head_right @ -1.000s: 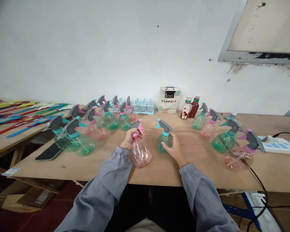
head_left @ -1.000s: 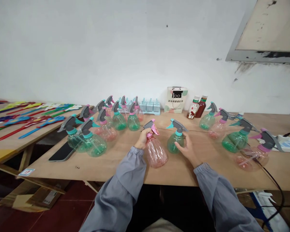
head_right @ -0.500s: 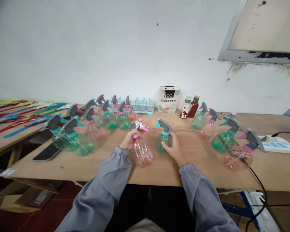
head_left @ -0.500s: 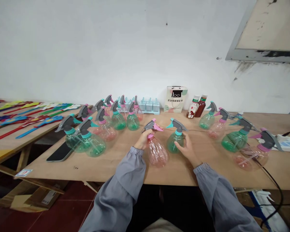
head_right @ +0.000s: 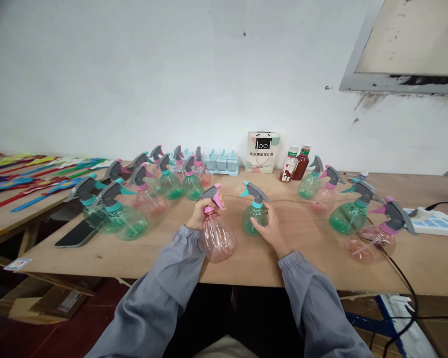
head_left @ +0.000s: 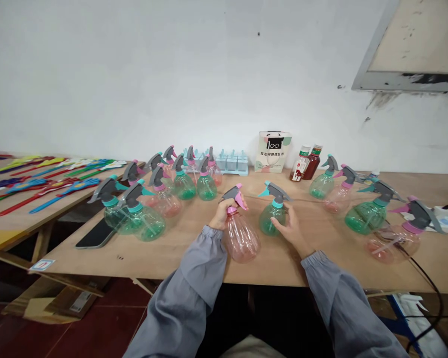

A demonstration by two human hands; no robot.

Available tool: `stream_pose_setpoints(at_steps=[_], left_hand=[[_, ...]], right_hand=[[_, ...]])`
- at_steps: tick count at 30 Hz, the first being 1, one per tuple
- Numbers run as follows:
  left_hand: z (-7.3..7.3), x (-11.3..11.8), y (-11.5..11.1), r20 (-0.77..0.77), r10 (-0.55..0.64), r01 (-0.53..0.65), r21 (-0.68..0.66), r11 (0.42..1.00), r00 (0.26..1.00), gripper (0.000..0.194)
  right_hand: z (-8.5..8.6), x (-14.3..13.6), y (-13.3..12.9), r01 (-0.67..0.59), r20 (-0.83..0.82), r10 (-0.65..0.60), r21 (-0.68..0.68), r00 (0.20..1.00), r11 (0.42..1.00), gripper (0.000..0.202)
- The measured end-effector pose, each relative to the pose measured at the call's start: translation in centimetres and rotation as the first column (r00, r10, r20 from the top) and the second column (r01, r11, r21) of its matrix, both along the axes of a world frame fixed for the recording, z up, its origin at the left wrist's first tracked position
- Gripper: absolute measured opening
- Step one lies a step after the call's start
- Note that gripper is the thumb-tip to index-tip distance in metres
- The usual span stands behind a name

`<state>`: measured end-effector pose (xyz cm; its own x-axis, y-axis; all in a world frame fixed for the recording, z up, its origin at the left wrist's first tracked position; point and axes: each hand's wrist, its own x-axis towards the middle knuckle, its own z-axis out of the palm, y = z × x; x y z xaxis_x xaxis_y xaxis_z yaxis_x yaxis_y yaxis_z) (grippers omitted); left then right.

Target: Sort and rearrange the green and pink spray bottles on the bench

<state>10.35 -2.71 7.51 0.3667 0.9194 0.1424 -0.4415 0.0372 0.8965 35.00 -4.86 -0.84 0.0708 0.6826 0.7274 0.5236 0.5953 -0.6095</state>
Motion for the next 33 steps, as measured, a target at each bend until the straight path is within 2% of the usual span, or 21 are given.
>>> stream_pose_setpoints(at_steps=[2, 8, 11, 15, 20, 22, 23, 27, 30, 33], left_hand=[[0.0, -0.1, 0.0, 0.035, 0.021, -0.021, 0.017, 1.000, 0.999, 0.018], [0.4, 0.2, -0.2, 0.037, 0.019, -0.021, 0.047, 0.999, 0.999, 0.027], [0.3, 0.3, -0.2, 0.030, 0.031, -0.032, 0.034, 0.999, 0.999, 0.024], [0.3, 0.1, -0.3, 0.018, 0.086, -0.086, -0.002, 0.996, 0.996, 0.018], [0.6, -1.1, 0.0, -0.038, 0.167, -0.164, 0.064, 0.984, 0.985, 0.030], [0.9, -2.5, 0.2, -0.065, 0.300, -0.287, 0.159, 0.945, 0.952, 0.030], [1.1, -3.4, 0.2, -0.085, 0.389, -0.364, 0.217, 0.906, 0.917, 0.029], [2.3, -7.6, 0.5, -0.176, 0.681, -0.597, 0.363, 0.716, 0.710, 0.025], [2.5, -10.0, 1.2, -0.211, 0.790, -0.696, 0.381, 0.609, 0.575, 0.024], [2.0, -11.3, 2.6, -0.216, 0.823, -0.722, 0.399, 0.565, 0.525, 0.024]], right_hand=[[0.1, 0.0, 0.0, -0.005, -0.003, 0.005, 0.000, 1.000, 1.000, 0.051], [0.0, 0.0, 0.0, -0.003, 0.002, 0.003, -0.010, 1.000, 1.000, 0.053], [-0.1, 0.1, 0.0, 0.015, 0.001, -0.015, -0.004, 1.000, 1.000, 0.054], [-0.1, 0.0, 0.1, 0.024, -0.003, -0.024, -0.006, 1.000, 1.000, 0.054], [-0.2, 0.1, 0.1, 0.033, -0.012, -0.033, -0.007, 0.999, 0.999, 0.054], [-0.2, 0.1, 0.2, 0.028, -0.016, -0.028, -0.009, 0.999, 1.000, 0.054], [-0.2, 0.1, 0.2, 0.024, -0.017, -0.024, -0.010, 1.000, 1.000, 0.054], [-0.2, 0.0, 0.1, 0.013, -0.009, -0.013, 0.001, 1.000, 1.000, 0.054], [-0.2, -0.1, 0.1, 0.014, -0.012, -0.014, 0.005, 1.000, 1.000, 0.054], [-0.2, -0.1, 0.1, 0.019, -0.020, -0.019, -0.006, 1.000, 1.000, 0.055]])
